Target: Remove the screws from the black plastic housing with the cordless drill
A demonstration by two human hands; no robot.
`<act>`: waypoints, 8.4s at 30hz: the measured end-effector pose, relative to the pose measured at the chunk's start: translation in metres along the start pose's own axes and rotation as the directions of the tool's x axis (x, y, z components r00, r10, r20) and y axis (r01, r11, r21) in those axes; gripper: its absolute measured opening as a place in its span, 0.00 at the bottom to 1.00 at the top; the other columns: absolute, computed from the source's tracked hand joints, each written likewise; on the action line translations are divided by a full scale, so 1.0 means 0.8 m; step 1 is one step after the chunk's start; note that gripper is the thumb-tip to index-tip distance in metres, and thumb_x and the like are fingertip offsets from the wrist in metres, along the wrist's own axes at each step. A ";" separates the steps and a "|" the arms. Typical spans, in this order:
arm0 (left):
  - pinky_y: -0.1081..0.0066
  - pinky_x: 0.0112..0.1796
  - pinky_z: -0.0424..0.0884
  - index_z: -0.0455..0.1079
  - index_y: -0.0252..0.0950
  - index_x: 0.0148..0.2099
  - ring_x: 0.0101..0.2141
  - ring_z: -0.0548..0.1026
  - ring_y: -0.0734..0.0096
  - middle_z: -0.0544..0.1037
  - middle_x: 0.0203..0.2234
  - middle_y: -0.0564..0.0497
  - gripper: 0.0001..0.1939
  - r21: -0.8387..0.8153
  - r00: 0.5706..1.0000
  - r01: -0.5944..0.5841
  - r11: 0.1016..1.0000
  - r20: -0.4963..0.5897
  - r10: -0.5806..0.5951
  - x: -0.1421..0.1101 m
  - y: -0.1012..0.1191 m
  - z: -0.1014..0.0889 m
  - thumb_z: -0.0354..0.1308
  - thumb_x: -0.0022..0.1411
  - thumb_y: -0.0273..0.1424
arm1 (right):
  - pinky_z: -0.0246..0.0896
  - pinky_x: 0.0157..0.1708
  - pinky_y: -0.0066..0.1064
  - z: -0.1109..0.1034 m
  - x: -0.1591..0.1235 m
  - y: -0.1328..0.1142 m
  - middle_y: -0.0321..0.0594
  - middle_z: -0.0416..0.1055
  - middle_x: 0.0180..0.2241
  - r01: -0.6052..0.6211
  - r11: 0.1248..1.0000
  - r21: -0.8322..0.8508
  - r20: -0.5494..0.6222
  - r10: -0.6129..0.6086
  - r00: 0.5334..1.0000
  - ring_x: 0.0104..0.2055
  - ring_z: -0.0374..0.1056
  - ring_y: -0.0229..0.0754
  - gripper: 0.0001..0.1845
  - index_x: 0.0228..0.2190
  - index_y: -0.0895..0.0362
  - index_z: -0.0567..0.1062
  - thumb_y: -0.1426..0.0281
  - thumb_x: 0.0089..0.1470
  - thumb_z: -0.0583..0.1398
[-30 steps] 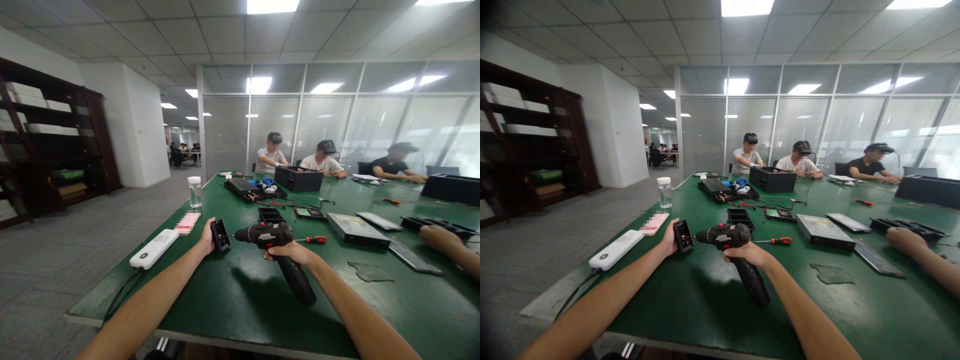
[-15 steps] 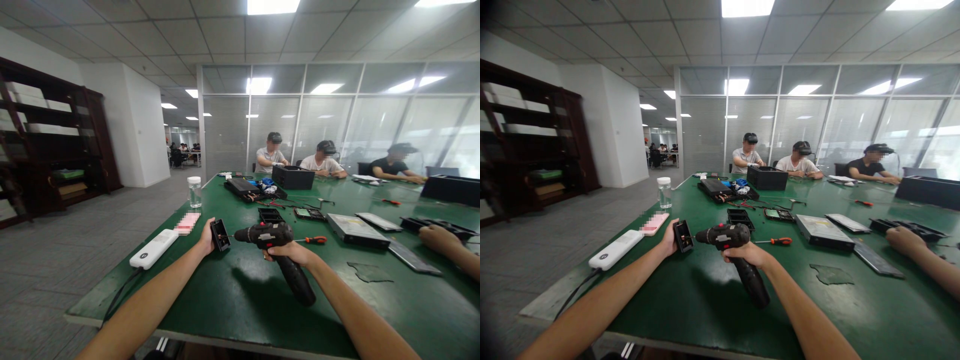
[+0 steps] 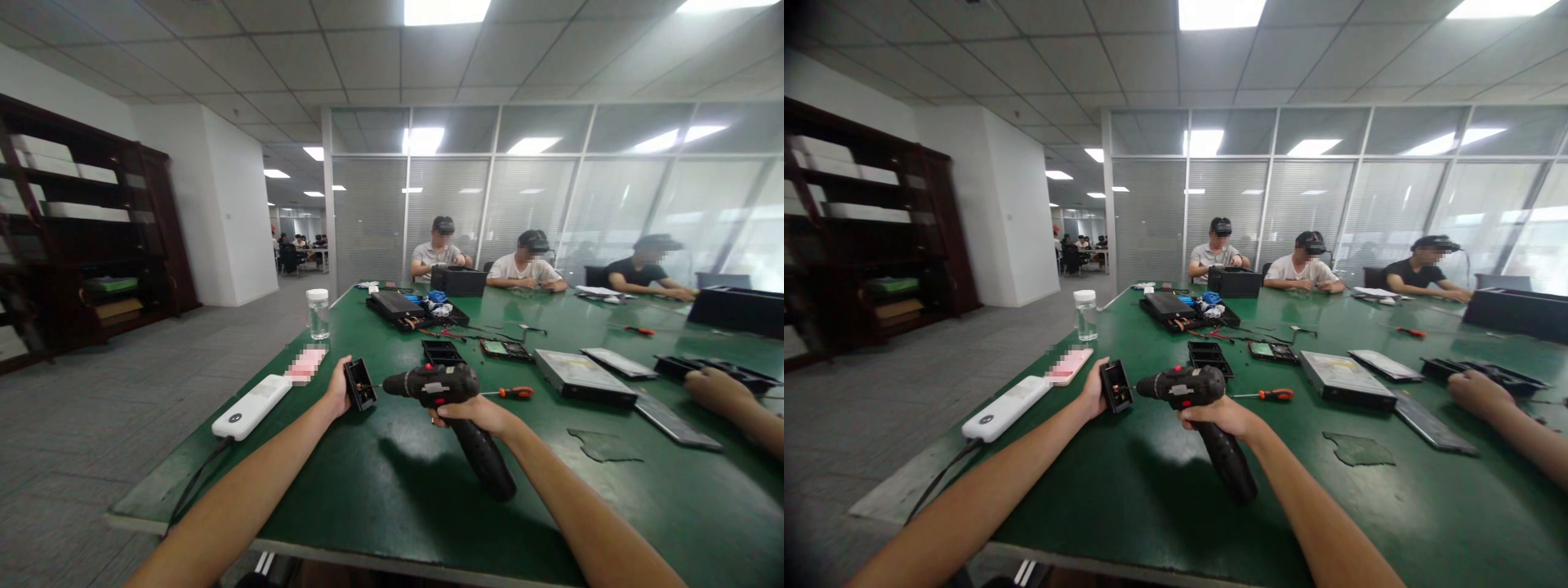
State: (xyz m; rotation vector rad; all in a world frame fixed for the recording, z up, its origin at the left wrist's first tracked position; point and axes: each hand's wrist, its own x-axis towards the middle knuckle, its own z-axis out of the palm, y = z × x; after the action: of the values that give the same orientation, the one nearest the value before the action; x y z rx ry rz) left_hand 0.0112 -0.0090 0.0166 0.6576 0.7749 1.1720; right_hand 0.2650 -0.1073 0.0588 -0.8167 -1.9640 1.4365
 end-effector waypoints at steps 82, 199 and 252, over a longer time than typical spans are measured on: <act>0.68 0.20 0.64 0.60 0.34 0.24 0.16 0.66 0.71 0.66 0.15 0.52 0.16 0.005 1.000 -0.017 1.000 0.023 0.017 0.005 -0.001 -0.005 0.47 0.43 0.44 | 0.52 0.34 0.31 0.000 -0.001 -0.002 0.40 0.62 0.24 0.020 0.997 -0.075 0.006 -0.020 1.000 0.28 0.58 0.35 0.13 0.27 0.65 0.67 0.66 0.43 0.54; 0.65 0.23 0.64 0.60 0.34 0.24 0.18 0.66 0.69 0.66 0.16 0.51 0.18 0.013 0.999 -0.012 1.000 0.036 0.011 0.012 -0.003 -0.010 0.47 0.42 0.45 | 0.55 0.32 0.30 0.009 -0.003 -0.007 0.41 0.63 0.30 0.008 0.995 0.100 -0.023 -0.005 1.000 0.29 0.59 0.35 0.16 0.33 0.63 0.67 0.70 0.38 0.58; 0.65 0.23 0.64 0.60 0.34 0.24 0.18 0.66 0.69 0.65 0.16 0.51 0.18 0.021 0.999 -0.001 1.000 0.041 0.000 0.015 -0.005 -0.012 0.47 0.42 0.46 | 0.54 0.30 0.28 0.010 -0.001 -0.007 0.40 0.62 0.28 -0.004 0.991 0.133 -0.012 0.006 1.000 0.28 0.58 0.34 0.16 0.31 0.64 0.67 0.70 0.36 0.59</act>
State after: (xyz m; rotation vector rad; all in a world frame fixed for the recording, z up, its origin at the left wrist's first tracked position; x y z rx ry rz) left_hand 0.0074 0.0020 0.0057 0.6977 0.7528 1.1490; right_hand 0.2589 -0.1138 0.0617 -0.7695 -1.8361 1.5425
